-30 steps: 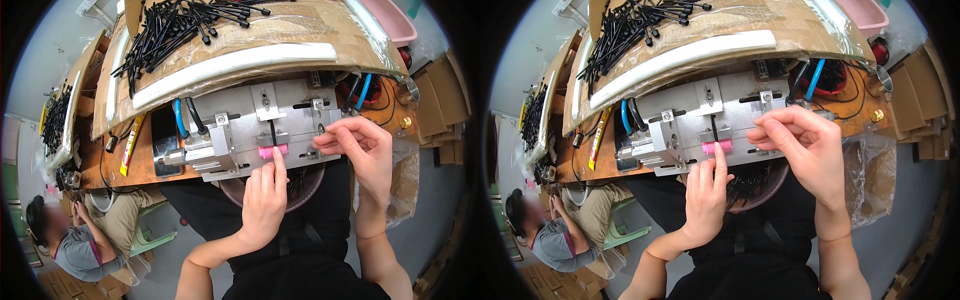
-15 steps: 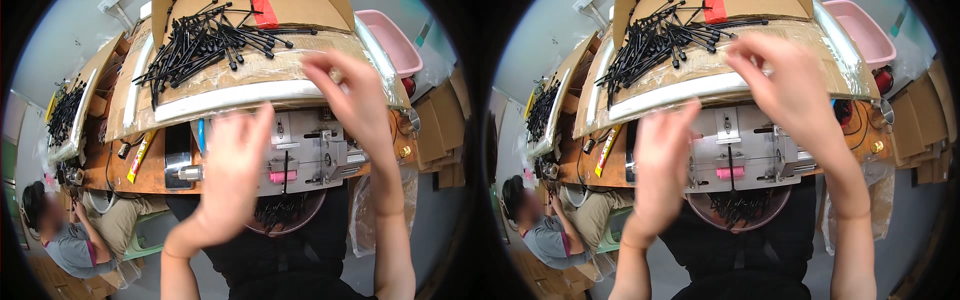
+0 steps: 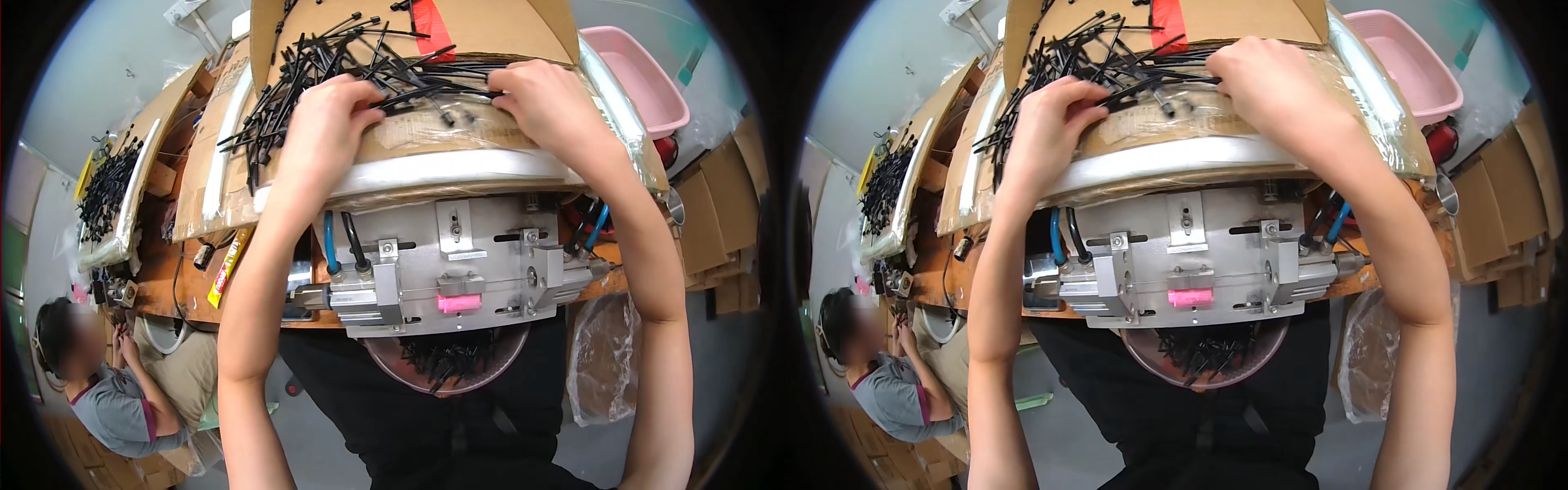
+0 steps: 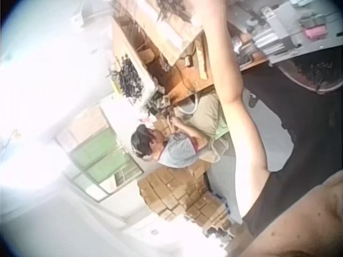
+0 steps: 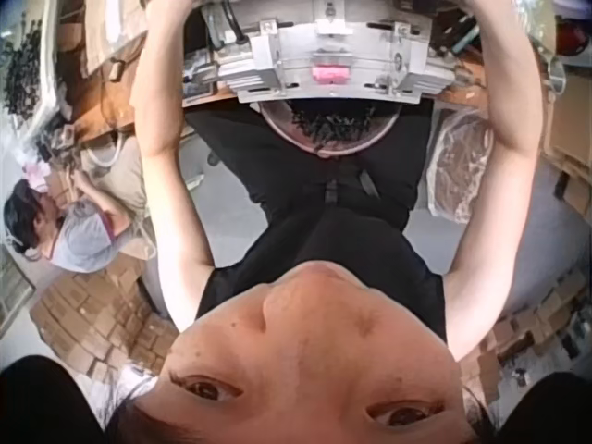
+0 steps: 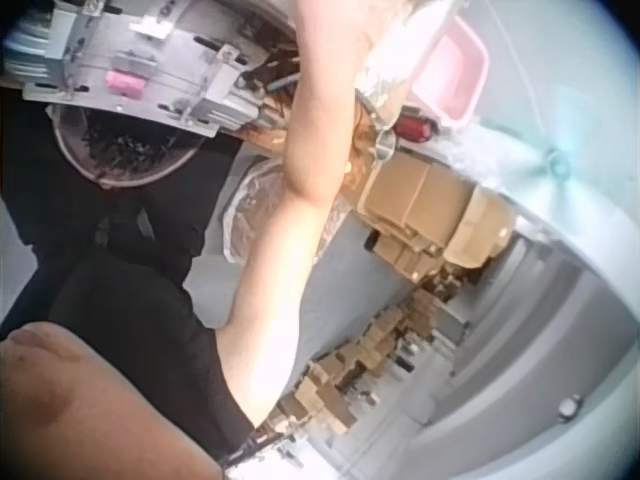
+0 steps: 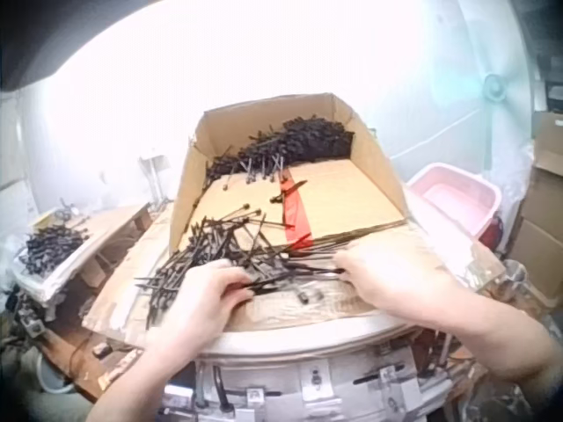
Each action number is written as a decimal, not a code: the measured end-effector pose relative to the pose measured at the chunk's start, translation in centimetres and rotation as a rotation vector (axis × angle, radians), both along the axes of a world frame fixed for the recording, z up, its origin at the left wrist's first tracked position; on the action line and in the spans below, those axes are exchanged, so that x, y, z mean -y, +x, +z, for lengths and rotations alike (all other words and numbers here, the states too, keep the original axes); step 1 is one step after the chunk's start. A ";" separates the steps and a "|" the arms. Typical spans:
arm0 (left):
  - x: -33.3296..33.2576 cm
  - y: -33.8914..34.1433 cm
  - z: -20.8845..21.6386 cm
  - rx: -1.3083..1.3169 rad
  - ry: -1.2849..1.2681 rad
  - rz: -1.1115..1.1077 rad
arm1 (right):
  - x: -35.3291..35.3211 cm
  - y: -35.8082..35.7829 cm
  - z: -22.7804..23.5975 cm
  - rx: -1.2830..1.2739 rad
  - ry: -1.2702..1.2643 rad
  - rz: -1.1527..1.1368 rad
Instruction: The person repeatedly picks up black plastic cable ties from a cardboard box and inserts them into a pneumatic crimping machine. They operate the machine to attach a connector to each tie and then place the finished assembly into a pink bowl below.
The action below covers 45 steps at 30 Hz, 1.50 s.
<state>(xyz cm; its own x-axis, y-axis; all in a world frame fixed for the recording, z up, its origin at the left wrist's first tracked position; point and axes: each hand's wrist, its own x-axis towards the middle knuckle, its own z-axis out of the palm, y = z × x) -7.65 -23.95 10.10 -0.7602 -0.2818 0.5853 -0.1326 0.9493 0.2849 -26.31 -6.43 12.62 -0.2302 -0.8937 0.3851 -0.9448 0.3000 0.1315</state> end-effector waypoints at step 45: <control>-22.3 9.9 -10.3 0.252 -0.020 0.134 | -13.9 2.1 -1.1 1.261 -0.739 0.233</control>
